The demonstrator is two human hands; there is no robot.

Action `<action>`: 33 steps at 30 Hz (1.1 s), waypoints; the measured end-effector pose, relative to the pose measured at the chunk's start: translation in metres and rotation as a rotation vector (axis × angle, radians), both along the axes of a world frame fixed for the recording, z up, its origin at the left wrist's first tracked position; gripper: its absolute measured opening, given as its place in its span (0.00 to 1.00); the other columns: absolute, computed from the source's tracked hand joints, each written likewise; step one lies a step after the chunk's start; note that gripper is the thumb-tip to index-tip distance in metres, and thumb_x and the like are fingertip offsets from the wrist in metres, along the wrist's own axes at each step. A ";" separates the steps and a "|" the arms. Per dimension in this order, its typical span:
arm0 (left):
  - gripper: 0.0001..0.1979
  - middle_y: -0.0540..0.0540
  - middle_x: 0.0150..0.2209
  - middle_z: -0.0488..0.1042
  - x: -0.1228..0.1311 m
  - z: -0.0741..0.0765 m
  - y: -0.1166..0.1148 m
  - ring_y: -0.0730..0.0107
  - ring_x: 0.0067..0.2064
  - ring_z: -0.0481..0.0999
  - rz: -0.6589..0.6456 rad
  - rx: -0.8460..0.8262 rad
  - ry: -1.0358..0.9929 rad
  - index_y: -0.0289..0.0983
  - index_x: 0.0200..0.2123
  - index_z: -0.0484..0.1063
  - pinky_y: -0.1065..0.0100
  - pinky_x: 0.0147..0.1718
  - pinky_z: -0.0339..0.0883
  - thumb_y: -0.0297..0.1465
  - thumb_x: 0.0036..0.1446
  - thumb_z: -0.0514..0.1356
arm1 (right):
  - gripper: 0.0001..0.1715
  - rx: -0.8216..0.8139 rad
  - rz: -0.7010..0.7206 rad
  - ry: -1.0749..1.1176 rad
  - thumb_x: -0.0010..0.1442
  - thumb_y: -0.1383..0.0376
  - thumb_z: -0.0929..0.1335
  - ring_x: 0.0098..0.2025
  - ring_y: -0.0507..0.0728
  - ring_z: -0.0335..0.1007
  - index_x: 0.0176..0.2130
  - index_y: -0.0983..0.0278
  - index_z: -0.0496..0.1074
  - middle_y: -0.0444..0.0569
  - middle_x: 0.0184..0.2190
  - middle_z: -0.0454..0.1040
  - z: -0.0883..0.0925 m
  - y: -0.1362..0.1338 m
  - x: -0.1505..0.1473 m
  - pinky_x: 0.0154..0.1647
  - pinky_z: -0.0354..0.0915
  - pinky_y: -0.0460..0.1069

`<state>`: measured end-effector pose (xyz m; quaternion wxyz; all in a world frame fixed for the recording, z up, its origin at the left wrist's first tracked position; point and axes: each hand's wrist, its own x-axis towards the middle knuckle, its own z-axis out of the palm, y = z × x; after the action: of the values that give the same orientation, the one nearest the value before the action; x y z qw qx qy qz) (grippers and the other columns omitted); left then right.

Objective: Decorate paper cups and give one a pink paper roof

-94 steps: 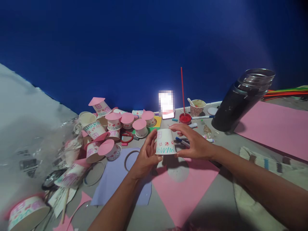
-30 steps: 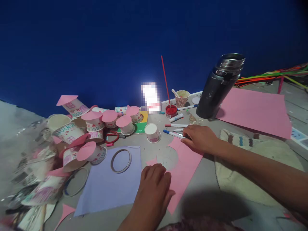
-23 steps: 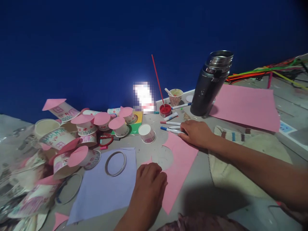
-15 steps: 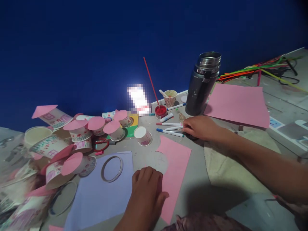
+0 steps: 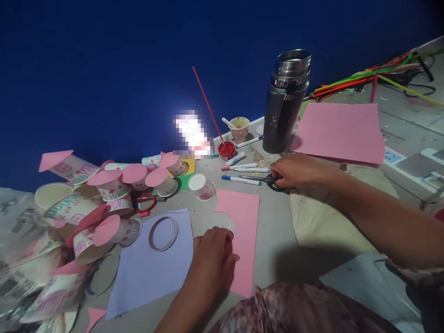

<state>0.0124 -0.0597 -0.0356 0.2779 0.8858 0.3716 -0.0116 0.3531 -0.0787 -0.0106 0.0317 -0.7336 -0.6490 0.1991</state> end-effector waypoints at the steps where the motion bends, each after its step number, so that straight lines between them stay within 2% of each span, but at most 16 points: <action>1: 0.11 0.46 0.39 0.77 0.002 0.002 0.001 0.55 0.43 0.74 0.015 -0.021 0.028 0.41 0.40 0.71 0.55 0.45 0.59 0.24 0.53 0.64 | 0.02 -0.023 -0.005 0.047 0.50 0.69 0.72 0.29 0.61 0.75 0.28 0.62 0.76 0.50 0.25 0.79 0.001 0.000 0.004 0.26 0.57 0.50; 3: 0.11 0.48 0.36 0.77 0.004 0.006 0.002 0.56 0.41 0.74 0.025 -0.059 0.072 0.41 0.38 0.70 0.56 0.45 0.58 0.23 0.52 0.64 | 0.04 -0.072 -0.009 0.168 0.52 0.68 0.71 0.25 0.58 0.75 0.31 0.62 0.78 0.47 0.23 0.79 0.005 -0.001 0.013 0.24 0.60 0.48; 5: 0.10 0.49 0.35 0.76 0.007 0.008 0.001 0.58 0.40 0.73 0.017 -0.077 0.081 0.40 0.35 0.69 0.57 0.44 0.58 0.21 0.51 0.63 | 0.09 -0.087 -0.012 0.302 0.56 0.66 0.68 0.26 0.56 0.76 0.37 0.61 0.79 0.46 0.29 0.83 0.008 -0.002 0.021 0.24 0.64 0.48; 7: 0.09 0.48 0.36 0.75 0.007 0.008 -0.001 0.58 0.40 0.73 -0.006 -0.076 0.064 0.39 0.33 0.68 0.58 0.43 0.57 0.20 0.51 0.61 | 0.13 -0.027 -0.053 0.532 0.60 0.62 0.68 0.29 0.54 0.77 0.43 0.61 0.79 0.48 0.37 0.85 0.010 -0.003 0.024 0.25 0.67 0.47; 9: 0.09 0.47 0.36 0.75 0.006 0.007 -0.002 0.59 0.41 0.73 -0.039 -0.075 0.027 0.39 0.31 0.67 0.58 0.42 0.58 0.19 0.51 0.59 | 0.17 0.054 -0.105 0.824 0.57 0.59 0.73 0.29 0.54 0.75 0.45 0.62 0.80 0.50 0.38 0.84 0.009 -0.002 0.020 0.25 0.67 0.47; 12: 0.09 0.48 0.33 0.75 0.002 0.008 -0.001 0.61 0.38 0.73 -0.119 -0.033 -0.054 0.40 0.31 0.66 0.56 0.44 0.59 0.19 0.53 0.56 | 0.20 0.078 -0.183 1.122 0.45 0.61 0.80 0.29 0.52 0.73 0.39 0.65 0.81 0.49 0.32 0.82 0.005 0.000 0.005 0.25 0.64 0.45; 14: 0.11 0.50 0.33 0.75 -0.002 0.016 0.002 0.63 0.37 0.73 -0.193 0.072 -0.127 0.41 0.33 0.66 0.53 0.49 0.59 0.19 0.57 0.53 | 0.15 0.070 -0.239 1.175 0.46 0.61 0.80 0.26 0.50 0.70 0.32 0.66 0.79 0.46 0.27 0.80 0.001 0.002 -0.006 0.23 0.62 0.44; 16: 0.13 0.50 0.34 0.77 -0.006 0.028 0.008 0.64 0.38 0.75 -0.250 0.204 -0.203 0.42 0.37 0.68 0.49 0.56 0.55 0.19 0.62 0.51 | 0.15 0.059 -0.264 1.190 0.51 0.60 0.79 0.21 0.47 0.66 0.26 0.66 0.75 0.45 0.24 0.78 -0.003 0.004 -0.016 0.20 0.58 0.43; 19: 0.15 0.51 0.36 0.79 -0.010 0.053 0.016 0.64 0.43 0.78 -0.296 0.346 -0.311 0.44 0.41 0.69 0.48 0.62 0.49 0.18 0.63 0.52 | 0.18 -0.019 -0.265 1.237 0.56 0.55 0.77 0.20 0.48 0.70 0.27 0.66 0.73 0.49 0.27 0.81 -0.007 0.004 -0.022 0.17 0.57 0.42; 21: 0.16 0.52 0.35 0.79 -0.011 0.067 0.021 0.64 0.45 0.79 -0.298 0.417 -0.417 0.45 0.41 0.68 0.51 0.62 0.51 0.17 0.62 0.53 | 0.21 -0.104 -0.246 1.294 0.56 0.51 0.76 0.22 0.52 0.76 0.31 0.67 0.74 0.52 0.29 0.83 -0.009 0.003 -0.023 0.16 0.60 0.42; 25: 0.18 0.50 0.35 0.78 -0.015 0.085 0.032 0.62 0.50 0.78 -0.257 0.504 -0.550 0.46 0.41 0.70 0.57 0.54 0.63 0.15 0.60 0.55 | 0.33 -0.193 -0.179 1.446 0.44 0.47 0.82 0.29 0.56 0.82 0.36 0.67 0.74 0.53 0.34 0.83 -0.018 0.002 -0.027 0.22 0.69 0.43; 29: 0.20 0.48 0.38 0.77 -0.021 0.095 0.045 0.62 0.53 0.75 -0.270 0.528 -0.603 0.46 0.42 0.71 0.58 0.58 0.64 0.14 0.58 0.56 | 0.46 -0.243 -0.114 1.619 0.36 0.37 0.81 0.33 0.57 0.81 0.39 0.68 0.72 0.54 0.38 0.80 -0.033 0.004 -0.045 0.25 0.72 0.46; 31: 0.20 0.48 0.39 0.77 -0.022 0.099 0.050 0.63 0.53 0.75 -0.295 0.534 -0.595 0.46 0.42 0.72 0.61 0.58 0.64 0.15 0.57 0.56 | 0.46 -0.254 -0.093 1.701 0.35 0.38 0.82 0.30 0.52 0.75 0.38 0.68 0.72 0.48 0.32 0.76 -0.037 0.005 -0.055 0.26 0.71 0.45; 33: 0.19 0.49 0.38 0.77 -0.018 0.102 0.054 0.63 0.53 0.76 -0.329 0.552 -0.556 0.46 0.42 0.71 0.62 0.58 0.63 0.15 0.55 0.57 | 0.40 -0.205 -0.123 1.772 0.36 0.44 0.84 0.26 0.46 0.66 0.35 0.66 0.71 0.39 0.27 0.69 -0.037 0.006 -0.061 0.25 0.66 0.41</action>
<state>-0.0058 -0.0052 0.0665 0.1145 0.9439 0.1252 0.2834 0.2917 -0.0729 -0.0472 0.4662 -0.3432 -0.3249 0.7479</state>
